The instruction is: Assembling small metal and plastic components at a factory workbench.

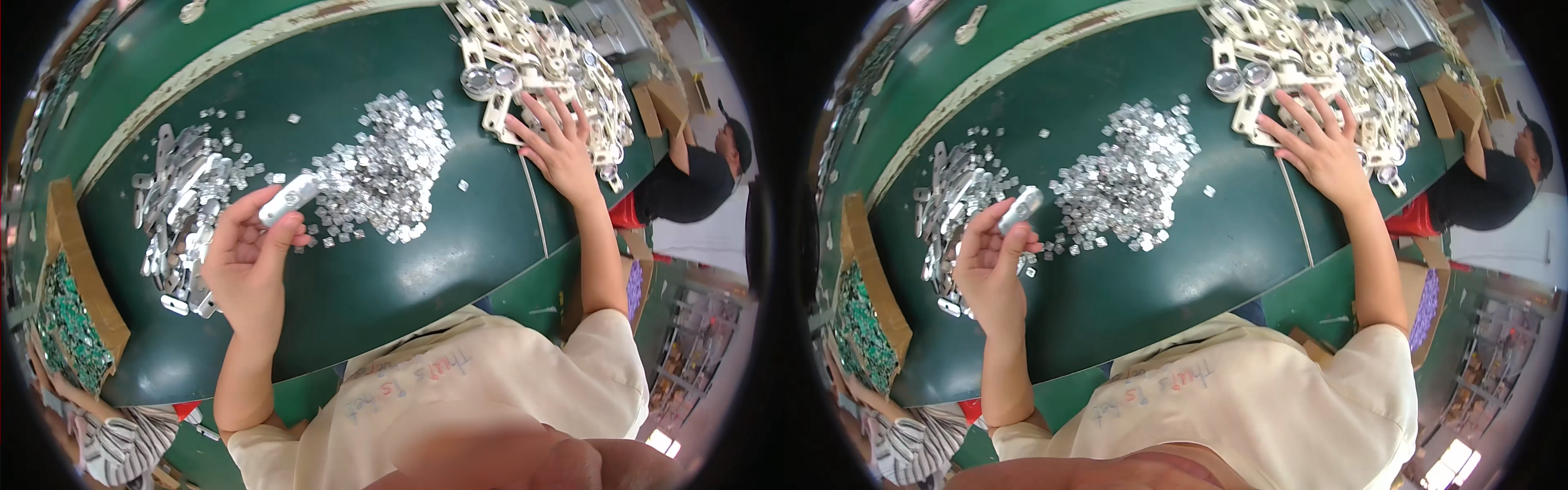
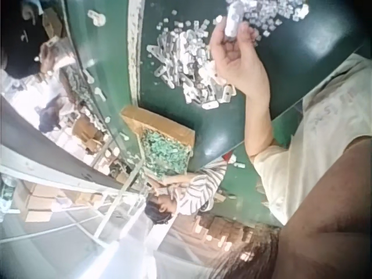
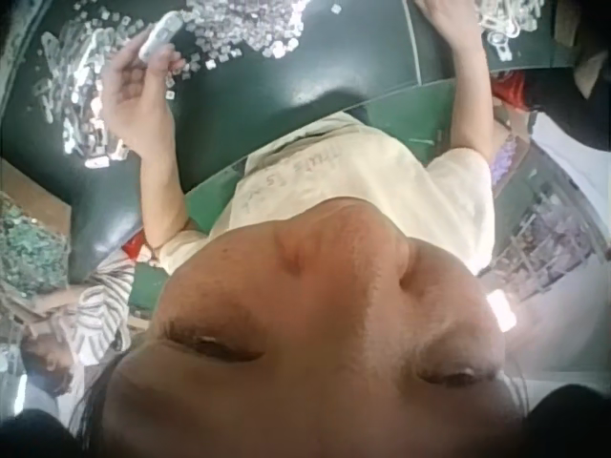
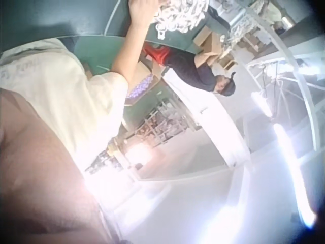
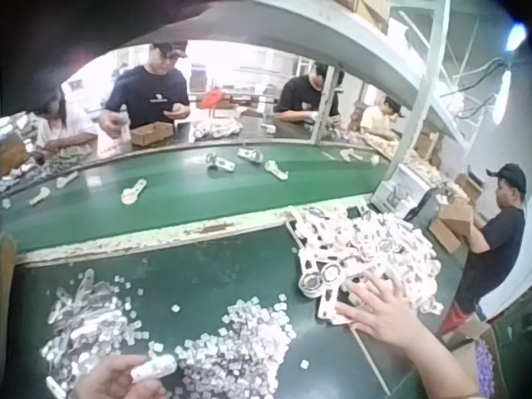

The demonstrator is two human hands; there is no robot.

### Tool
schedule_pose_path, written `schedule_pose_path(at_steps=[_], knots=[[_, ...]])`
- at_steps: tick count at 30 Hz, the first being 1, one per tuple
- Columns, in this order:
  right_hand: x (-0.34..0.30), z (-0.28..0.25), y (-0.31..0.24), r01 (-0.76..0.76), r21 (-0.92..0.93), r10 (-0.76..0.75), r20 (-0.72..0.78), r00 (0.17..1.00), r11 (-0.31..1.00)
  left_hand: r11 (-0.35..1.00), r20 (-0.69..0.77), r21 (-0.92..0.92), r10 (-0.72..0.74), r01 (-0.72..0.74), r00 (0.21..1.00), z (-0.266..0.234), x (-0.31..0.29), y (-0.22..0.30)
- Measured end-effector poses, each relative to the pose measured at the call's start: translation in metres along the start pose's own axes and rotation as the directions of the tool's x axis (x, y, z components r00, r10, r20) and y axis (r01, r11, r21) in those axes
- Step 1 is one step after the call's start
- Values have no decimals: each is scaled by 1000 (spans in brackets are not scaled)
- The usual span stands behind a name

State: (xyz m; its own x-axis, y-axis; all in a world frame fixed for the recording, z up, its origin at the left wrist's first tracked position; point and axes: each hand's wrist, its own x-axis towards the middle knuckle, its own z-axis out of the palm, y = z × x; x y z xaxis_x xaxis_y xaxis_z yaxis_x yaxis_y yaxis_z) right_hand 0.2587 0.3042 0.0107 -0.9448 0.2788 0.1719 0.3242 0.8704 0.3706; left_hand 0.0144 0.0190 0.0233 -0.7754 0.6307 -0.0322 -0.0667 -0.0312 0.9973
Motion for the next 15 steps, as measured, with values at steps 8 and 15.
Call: schedule_pose_path(at_steps=[8,15], knots=[[81,-31,16,34,431,152,-389,909,902,984,90,-159,-70,83,994,-1,2,-6],[358,50,15,-104,377,65,116,991,920,988,55,-123,-84,90,995,-10,2,-10]])
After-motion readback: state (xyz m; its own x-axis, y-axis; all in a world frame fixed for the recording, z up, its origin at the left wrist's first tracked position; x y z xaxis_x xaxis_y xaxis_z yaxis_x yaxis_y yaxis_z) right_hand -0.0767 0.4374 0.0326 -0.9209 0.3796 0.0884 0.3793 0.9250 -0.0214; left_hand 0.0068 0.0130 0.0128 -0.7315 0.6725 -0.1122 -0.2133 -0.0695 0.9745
